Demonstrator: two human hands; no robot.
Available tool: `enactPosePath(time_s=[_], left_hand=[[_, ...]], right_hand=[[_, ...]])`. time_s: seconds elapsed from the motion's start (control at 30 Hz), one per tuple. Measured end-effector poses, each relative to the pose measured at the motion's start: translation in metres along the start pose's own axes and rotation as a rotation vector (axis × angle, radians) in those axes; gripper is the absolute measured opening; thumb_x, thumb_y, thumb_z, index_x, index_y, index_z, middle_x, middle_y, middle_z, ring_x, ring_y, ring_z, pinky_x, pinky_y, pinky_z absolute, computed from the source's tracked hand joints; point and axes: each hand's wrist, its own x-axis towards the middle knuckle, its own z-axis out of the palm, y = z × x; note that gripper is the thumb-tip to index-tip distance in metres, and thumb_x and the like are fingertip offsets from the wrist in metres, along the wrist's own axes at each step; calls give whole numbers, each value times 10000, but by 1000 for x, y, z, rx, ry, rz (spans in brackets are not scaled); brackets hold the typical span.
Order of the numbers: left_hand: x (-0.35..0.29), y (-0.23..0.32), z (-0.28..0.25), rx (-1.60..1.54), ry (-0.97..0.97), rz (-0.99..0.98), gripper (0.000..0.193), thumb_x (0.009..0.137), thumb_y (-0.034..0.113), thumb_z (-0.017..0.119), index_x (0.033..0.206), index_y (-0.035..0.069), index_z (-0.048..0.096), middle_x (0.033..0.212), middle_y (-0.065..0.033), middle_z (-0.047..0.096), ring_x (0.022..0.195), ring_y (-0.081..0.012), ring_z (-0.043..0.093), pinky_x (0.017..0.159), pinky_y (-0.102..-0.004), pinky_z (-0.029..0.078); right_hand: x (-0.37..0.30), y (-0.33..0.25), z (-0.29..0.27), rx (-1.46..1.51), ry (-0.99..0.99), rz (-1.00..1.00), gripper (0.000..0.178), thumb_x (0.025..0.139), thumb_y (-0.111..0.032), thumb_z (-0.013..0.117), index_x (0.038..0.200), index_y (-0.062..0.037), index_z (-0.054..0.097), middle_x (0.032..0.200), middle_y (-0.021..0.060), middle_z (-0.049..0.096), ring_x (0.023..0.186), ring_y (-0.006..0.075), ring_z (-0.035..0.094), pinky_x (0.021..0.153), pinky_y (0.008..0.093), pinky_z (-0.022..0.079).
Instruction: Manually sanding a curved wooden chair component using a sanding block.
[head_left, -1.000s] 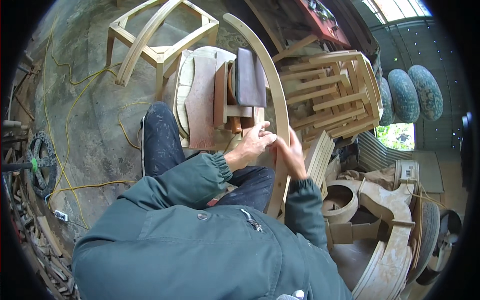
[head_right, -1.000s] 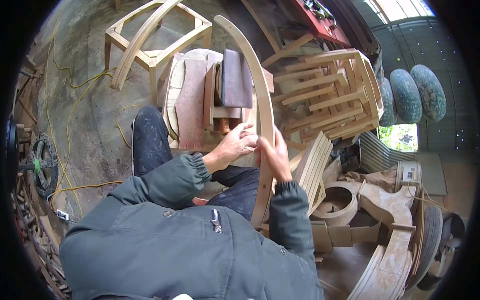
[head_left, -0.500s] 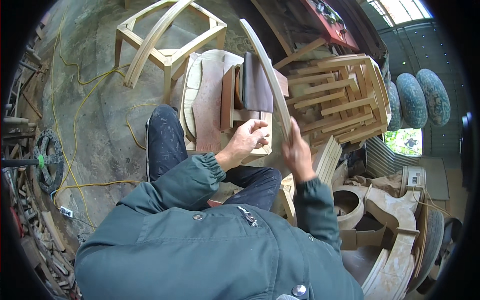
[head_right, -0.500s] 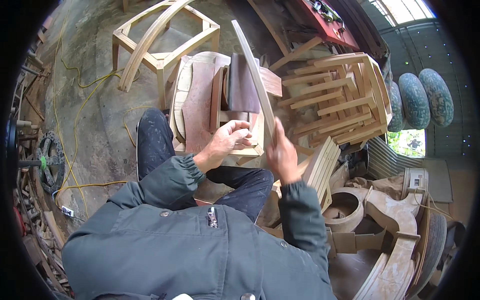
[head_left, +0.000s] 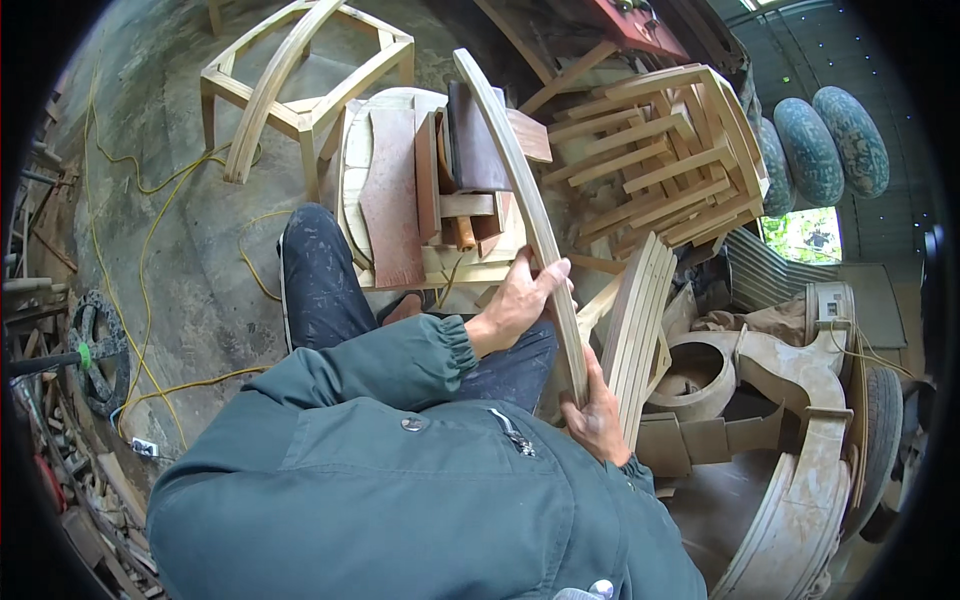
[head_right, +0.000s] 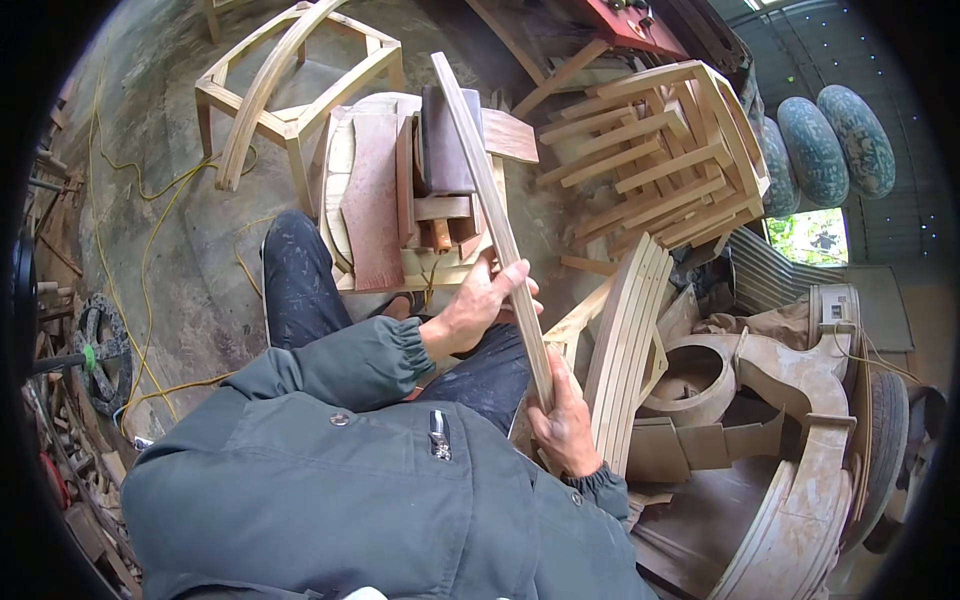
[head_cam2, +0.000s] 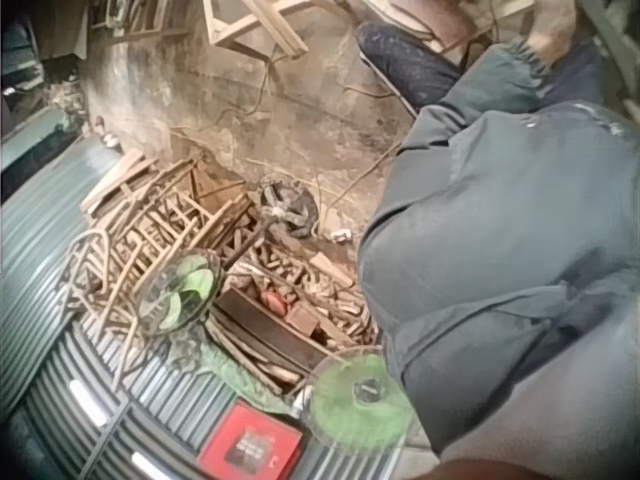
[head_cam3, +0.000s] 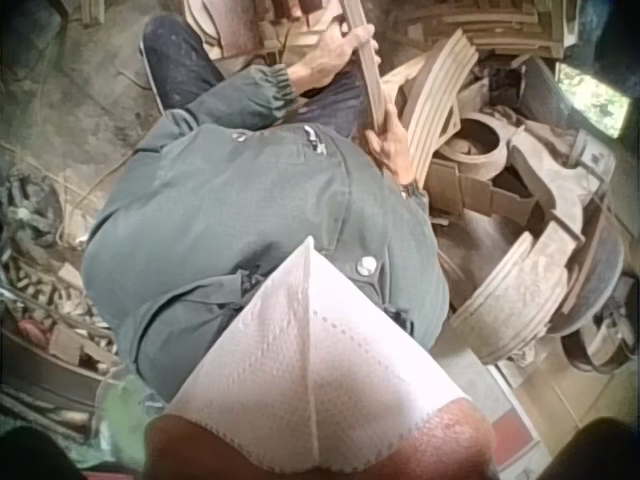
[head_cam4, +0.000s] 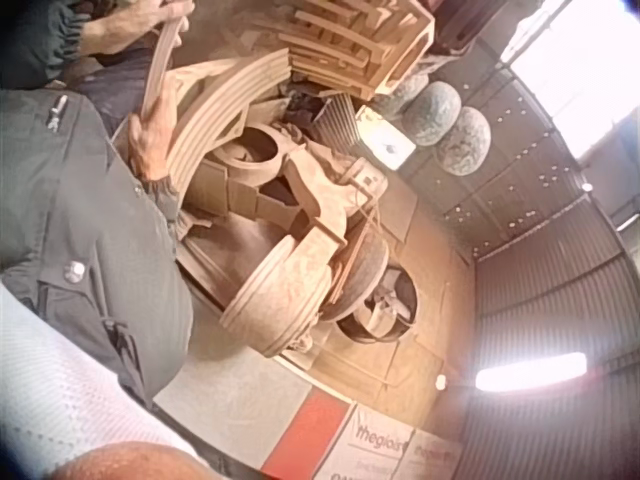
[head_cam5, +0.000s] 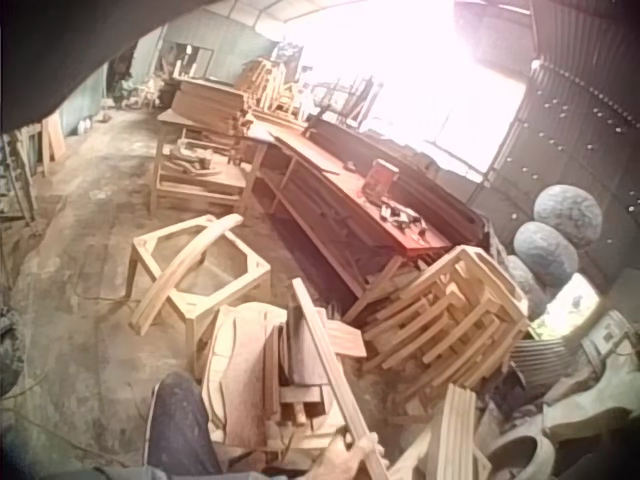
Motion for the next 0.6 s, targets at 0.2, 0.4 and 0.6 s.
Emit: enactPosePath(time_s=[0.2, 0.4, 0.6], left_hand=[[39, 33, -21, -7, 76, -1, 514, 1047, 421, 645, 1332, 81, 386, 1037, -129, 623, 835, -257, 734, 714, -451, 659], [53, 56, -35, 73, 112, -18, 486, 1067, 396, 611, 1359, 57, 421, 1114, -101, 614, 1003, -233, 701, 797, -413, 634], [-1, 37, -73, 58, 99, -54, 539, 1080, 307, 600, 1513, 41, 421, 1181, -106, 675, 1026, -183, 693, 900, -328, 574]], right_hand=[[-83, 16, 8, -8, -31, 140, 823, 844, -7, 678, 1599, -88, 360, 1065, 226, 663, 850, 394, 699, 735, 426, 568], [-8, -17, 6, -248, 99, -28, 840, 844, -40, 688, 1608, -111, 348, 1217, 285, 671, 953, 487, 703, 738, 495, 584], [216, -31, 21, -221, 89, -194, 760, 910, -132, 608, 1618, -163, 332, 1049, 307, 700, 924, 495, 707, 763, 543, 566]])
